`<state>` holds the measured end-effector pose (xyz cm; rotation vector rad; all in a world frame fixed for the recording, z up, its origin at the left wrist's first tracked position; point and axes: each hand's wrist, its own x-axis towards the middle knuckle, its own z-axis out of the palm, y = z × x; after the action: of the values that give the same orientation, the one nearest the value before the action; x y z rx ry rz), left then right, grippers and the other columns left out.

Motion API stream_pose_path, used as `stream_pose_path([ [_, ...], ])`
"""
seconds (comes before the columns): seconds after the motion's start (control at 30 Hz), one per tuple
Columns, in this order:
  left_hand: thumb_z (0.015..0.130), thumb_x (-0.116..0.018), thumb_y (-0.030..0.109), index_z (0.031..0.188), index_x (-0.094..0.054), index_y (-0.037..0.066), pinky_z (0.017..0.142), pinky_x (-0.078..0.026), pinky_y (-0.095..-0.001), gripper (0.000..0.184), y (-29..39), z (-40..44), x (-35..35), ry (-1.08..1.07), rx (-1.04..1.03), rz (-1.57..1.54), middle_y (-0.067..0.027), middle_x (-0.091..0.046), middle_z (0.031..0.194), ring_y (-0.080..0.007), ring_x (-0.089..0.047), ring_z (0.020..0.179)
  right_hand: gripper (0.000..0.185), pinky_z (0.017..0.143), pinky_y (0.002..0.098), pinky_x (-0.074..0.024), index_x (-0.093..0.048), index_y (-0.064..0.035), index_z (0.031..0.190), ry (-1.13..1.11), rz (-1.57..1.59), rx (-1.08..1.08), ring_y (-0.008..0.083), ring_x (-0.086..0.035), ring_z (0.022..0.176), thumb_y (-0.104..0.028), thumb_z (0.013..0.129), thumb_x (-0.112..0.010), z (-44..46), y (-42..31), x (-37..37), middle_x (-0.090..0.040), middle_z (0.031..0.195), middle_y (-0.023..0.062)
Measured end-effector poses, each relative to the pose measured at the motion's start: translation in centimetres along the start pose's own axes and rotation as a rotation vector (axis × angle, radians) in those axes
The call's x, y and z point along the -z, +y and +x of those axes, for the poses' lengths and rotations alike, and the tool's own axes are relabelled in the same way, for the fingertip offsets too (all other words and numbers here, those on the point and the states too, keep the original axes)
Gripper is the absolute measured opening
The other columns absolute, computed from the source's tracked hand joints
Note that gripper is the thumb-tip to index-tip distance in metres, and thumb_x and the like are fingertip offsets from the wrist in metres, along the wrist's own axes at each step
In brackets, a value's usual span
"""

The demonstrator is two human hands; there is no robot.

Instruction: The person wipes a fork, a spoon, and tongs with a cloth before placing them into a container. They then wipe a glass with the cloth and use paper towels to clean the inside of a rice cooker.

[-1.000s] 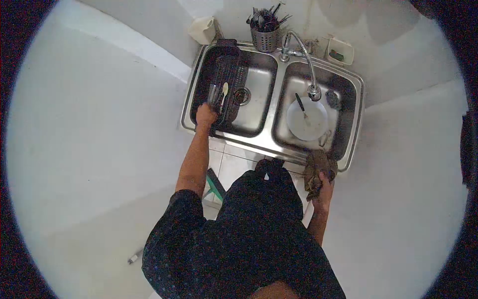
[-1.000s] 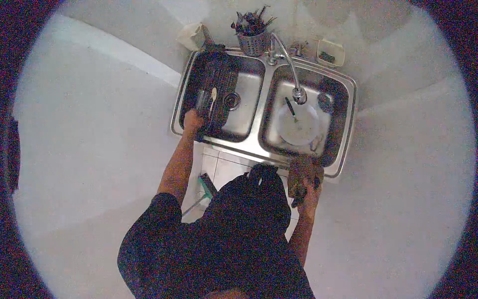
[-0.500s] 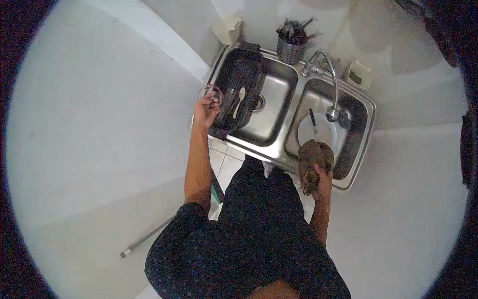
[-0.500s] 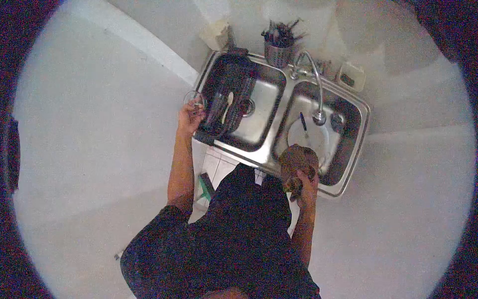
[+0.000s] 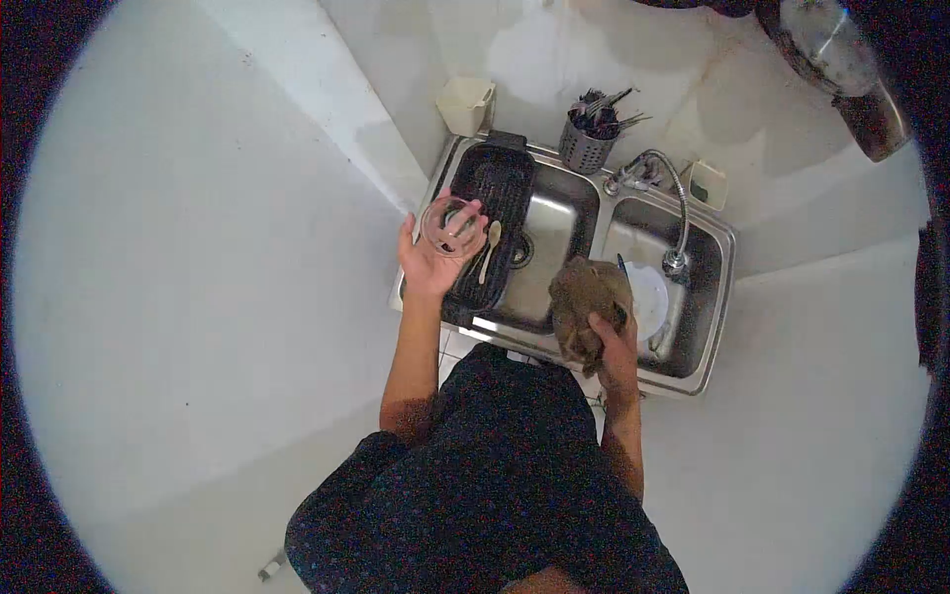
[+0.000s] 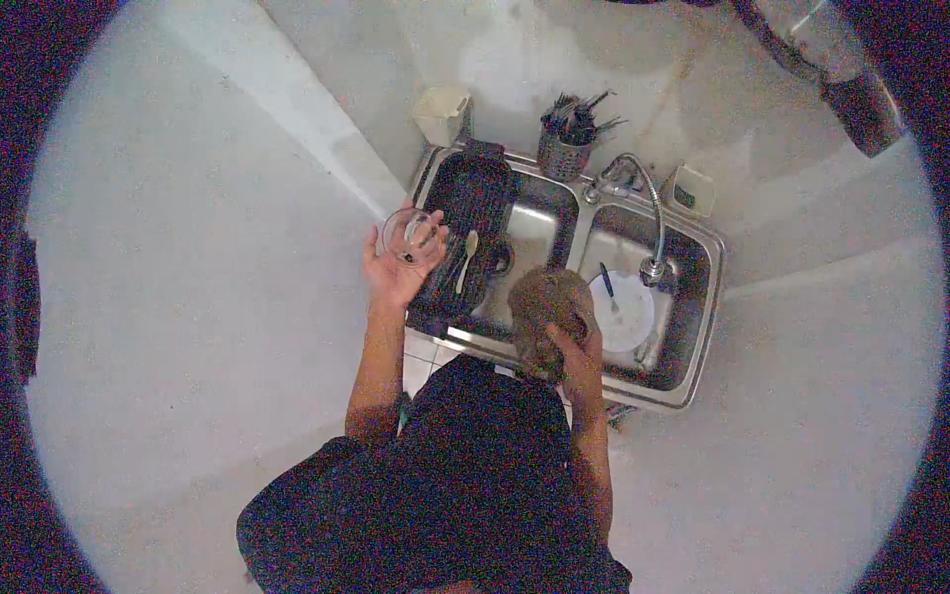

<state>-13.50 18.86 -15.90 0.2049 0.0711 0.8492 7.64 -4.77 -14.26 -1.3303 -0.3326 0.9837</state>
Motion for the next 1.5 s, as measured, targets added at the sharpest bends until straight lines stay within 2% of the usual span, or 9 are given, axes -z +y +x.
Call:
stream_pose_path([
  [0.13, 0.096, -0.048, 0.048, 0.138, -0.045, 0.009, 0.104, -0.043, -0.0545, 0.057, -0.1, 0.3, -0.1, 0.079, -0.003, 0.127, -0.0281, -0.043, 0.140, -0.0466, -0.048, 0.123, 0.056, 0.096, 0.0354, -0.0464, -0.050, -0.0001, 0.132, -0.115, -0.024, 0.095, 0.0220, -0.058, 0.110, -0.020, 0.086, -0.073, 0.4, -2.6, -3.8, -0.061, 0.121, 0.0118],
  [0.53, 0.098, -0.039, 0.055, 0.125, -0.054, 0.008, 0.085, -0.052, -0.0450, 0.056, 0.9, 2.2, -7.7, 0.106, 0.030, 0.274, -0.0156, -0.062, 0.115, -0.0325, -0.061, 0.104, 0.053, 0.086, 0.0339, -0.0509, -0.052, 0.0007, 0.121, -0.057, -0.029, 0.437, 0.0228, -0.063, 0.099, -0.019, 0.080, -0.080, -1.9, -9.1, -13.0, -0.065, 0.108, 0.0107],
  [0.73, 0.100, -0.045, 0.045, 0.117, -0.058, 0.006, 0.081, -0.053, -0.0399, 0.044, 0.1, 2.6, -10.5, 0.049, -0.018, 0.437, -0.0102, -0.064, 0.109, -0.0240, -0.063, 0.093, 0.060, 0.101, 0.0366, -0.0417, -0.045, 0.0004, 0.129, -0.040, -0.507, 0.755, 0.0241, -0.051, 0.116, -0.009, 0.080, -0.077, -2.4, -9.9, -15.3, -0.049, 0.129, 0.0162],
  [0.87, 0.101, -0.041, 0.037, 0.116, -0.057, 0.003, 0.086, -0.052, -0.0338, 0.041, -1.9, 2.0, -12.7, 0.069, -0.047, 0.609, -0.0082, -0.064, 0.109, -0.0192, -0.062, 0.097, 0.068, 0.104, 0.0459, -0.0391, -0.044, -0.0060, 0.135, -0.030, -1.057, 1.050, 0.0403, -0.048, 0.120, -0.011, 0.075, -0.076, -2.7, -9.5, -17.1, -0.042, 0.133, 0.0258],
  [1.0, 0.100, -0.040, 0.035, 0.119, -0.057, 0.002, 0.093, -0.049, -0.0363, 0.041, -3.6, 2.3, -12.3, -0.012, 0.018, 0.568, -0.0104, -0.063, 0.111, -0.0211, -0.062, 0.098, 0.066, 0.096, 0.0508, -0.0459, -0.046, -0.0069, 0.137, -0.044, -1.169, 0.863, 0.0479, -0.049, 0.114, -0.014, 0.075, -0.070, -2.7, -9.8, -16.6, -0.045, 0.131, 0.0285],
  [1.23, 0.094, -0.050, 0.034, 0.105, -0.064, -0.001, 0.087, -0.047, -0.0301, 0.039, -8.3, 0.5, -13.4, -0.158, 0.049, 0.905, -0.0106, -0.066, 0.100, -0.0182, -0.062, 0.093, 0.038, 0.083, 0.0437, -0.0513, -0.059, -0.0019, 0.115, 0.208, -1.030, 0.712, 0.0420, -0.061, 0.096, -0.009, 0.078, -0.064, -5.9, -9.6, -12.6, -0.061, 0.108, 0.0220],
  [1.33, 0.092, -0.051, 0.032, 0.106, -0.062, -0.003, 0.086, -0.048, -0.0304, 0.040, -11.4, -1.1, -14.4, -0.333, 0.160, 0.878, -0.0124, -0.067, 0.101, -0.0192, -0.063, 0.092, 0.033, 0.081, 0.0385, -0.0515, -0.062, -0.0018, 0.112, 0.046, -0.673, 0.726, 0.0355, -0.065, 0.089, -0.010, 0.080, -0.064, -8.2, -10.2, -7.8, -0.066, 0.100, 0.0186],
  [1.37, 0.091, -0.053, 0.032, 0.106, -0.062, -0.005, 0.086, -0.049, -0.0312, 0.041, -12.7, -2.0, -15.0, -0.400, 0.199, 0.808, -0.0138, -0.067, 0.100, -0.0208, -0.064, 0.092, 0.029, 0.079, 0.0334, -0.0511, -0.063, -0.0001, 0.110, 0.046, -0.534, 0.586, 0.0250, -0.066, 0.084, -0.011, 0.083, -0.065, -10.0, -10.7, -6.6, -0.069, 0.094, 0.0128],
  [1.5, 0.090, -0.053, 0.033, 0.106, -0.062, -0.004, 0.086, -0.050, -0.0328, 0.042, -18.6, -5.7, -18.3, -0.578, 0.409, 0.770, -0.0143, -0.067, 0.100, -0.0225, -0.064, 0.091, 0.030, 0.083, 0.0333, -0.0514, -0.064, 0.0031, 0.110, 0.166, 0.280, 0.367, 0.0179, -0.064, 0.093, -0.016, 0.086, -0.065, -16.3, -8.5, -2.0, -0.068, 0.102, 0.0082],
])
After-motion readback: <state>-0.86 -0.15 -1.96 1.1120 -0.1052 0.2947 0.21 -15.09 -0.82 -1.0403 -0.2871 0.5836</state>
